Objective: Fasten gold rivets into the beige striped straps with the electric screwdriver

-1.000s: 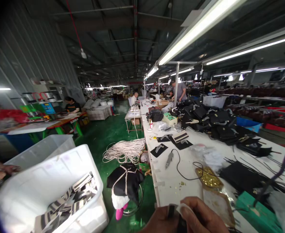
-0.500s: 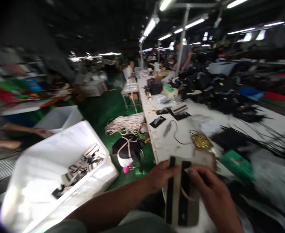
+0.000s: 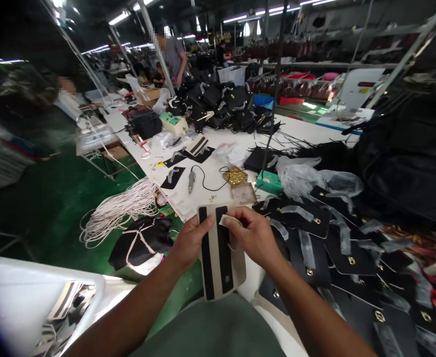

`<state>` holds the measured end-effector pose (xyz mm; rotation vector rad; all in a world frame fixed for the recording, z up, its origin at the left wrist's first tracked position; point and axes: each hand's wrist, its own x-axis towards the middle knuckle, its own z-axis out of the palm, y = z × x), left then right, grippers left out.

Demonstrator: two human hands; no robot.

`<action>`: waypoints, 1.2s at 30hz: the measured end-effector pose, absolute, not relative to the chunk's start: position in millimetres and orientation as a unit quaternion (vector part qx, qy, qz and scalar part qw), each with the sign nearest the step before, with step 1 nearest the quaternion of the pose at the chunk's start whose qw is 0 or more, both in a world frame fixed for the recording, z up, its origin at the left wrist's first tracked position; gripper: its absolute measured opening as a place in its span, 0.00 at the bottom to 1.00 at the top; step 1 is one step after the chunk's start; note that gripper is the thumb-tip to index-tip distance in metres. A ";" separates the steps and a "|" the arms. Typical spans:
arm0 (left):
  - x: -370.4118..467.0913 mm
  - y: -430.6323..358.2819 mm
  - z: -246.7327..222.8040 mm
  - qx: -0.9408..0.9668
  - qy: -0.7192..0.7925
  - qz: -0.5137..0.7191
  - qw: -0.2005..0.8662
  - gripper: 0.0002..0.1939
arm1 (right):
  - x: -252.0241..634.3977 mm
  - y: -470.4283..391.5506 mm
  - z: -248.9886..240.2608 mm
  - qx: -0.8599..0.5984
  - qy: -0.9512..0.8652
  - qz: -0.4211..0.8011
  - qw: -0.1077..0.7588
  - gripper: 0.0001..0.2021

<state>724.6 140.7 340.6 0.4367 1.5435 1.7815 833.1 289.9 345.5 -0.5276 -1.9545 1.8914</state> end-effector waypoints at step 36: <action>684.9 141.1 259.0 0.280 0.715 0.535 0.353 0.11 | 815.6 267.9 276.0 -0.389 -0.641 0.655 0.093 0.19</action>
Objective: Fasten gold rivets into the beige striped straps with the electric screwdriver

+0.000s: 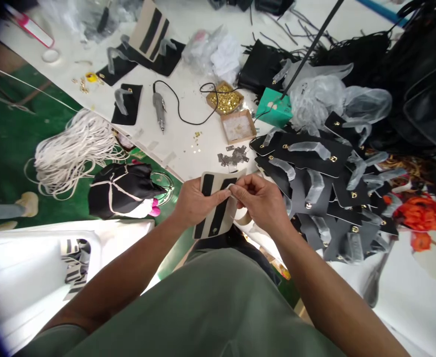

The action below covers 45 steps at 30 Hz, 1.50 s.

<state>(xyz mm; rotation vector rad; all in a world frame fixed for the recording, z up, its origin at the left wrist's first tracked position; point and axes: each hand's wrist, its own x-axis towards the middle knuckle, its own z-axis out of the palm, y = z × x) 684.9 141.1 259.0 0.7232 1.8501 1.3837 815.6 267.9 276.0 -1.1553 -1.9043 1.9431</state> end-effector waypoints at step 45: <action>1127.6 82.7 269.6 -0.018 0.456 0.704 0.545 0.27 | 1236.6 231.2 279.5 -0.356 -0.567 0.725 0.162 0.17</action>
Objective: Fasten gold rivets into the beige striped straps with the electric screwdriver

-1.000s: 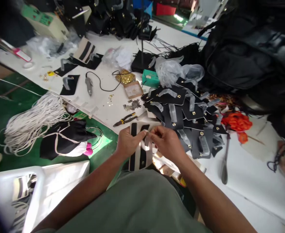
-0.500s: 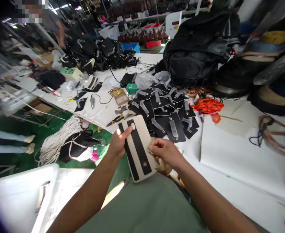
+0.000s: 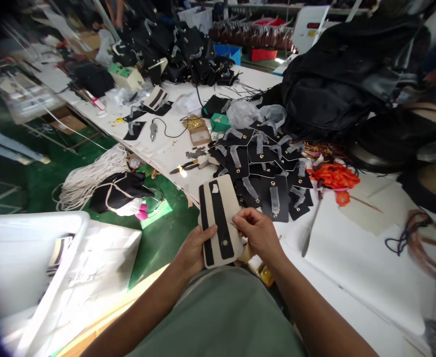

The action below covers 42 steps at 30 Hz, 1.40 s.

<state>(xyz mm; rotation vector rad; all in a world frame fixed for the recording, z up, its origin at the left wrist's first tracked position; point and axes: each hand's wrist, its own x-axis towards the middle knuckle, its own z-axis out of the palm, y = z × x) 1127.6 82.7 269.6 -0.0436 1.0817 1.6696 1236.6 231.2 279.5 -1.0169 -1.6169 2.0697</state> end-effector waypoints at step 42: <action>1234.1 89.7 278.3 0.035 0.645 0.709 0.282 0.16 | 1323.6 221.4 294.3 -0.234 -0.757 0.610 -0.019 0.18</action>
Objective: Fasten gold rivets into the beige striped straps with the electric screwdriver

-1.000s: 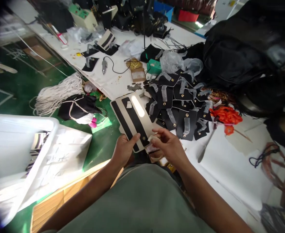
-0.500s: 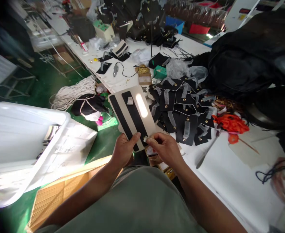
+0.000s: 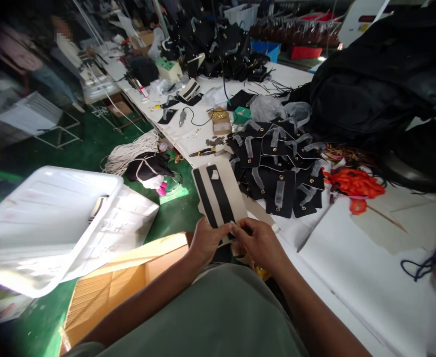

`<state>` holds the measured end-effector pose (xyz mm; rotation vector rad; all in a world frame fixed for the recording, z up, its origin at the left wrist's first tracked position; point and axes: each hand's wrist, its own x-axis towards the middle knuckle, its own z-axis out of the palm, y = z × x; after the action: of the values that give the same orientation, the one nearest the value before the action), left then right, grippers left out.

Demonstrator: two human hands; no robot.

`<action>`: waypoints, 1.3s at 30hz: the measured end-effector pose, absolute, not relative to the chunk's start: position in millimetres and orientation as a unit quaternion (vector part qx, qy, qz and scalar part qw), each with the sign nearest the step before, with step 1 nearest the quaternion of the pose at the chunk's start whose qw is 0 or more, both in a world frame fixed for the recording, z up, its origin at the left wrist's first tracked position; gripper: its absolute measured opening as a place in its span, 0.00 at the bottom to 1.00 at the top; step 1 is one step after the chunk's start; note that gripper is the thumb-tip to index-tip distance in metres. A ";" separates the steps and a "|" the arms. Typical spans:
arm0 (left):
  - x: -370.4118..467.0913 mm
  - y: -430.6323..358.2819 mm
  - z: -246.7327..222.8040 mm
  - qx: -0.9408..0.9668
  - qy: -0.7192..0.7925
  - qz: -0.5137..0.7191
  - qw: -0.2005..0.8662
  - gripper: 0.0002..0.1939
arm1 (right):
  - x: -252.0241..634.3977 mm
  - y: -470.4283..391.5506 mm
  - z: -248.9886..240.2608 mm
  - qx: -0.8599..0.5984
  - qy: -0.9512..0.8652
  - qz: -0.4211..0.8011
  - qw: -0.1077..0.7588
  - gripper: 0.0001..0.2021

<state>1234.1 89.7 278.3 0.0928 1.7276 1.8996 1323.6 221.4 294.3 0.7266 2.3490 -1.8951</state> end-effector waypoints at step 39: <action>1268.5 -59.5 200.0 -0.009 0.781 0.565 0.267 0.18 | 1305.2 244.7 304.0 0.212 0.812 -0.464 -0.281 0.12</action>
<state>1268.5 -59.5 200.0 -0.0253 2.1075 1.5251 1305.2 244.7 304.0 0.8213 3.1431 -1.7963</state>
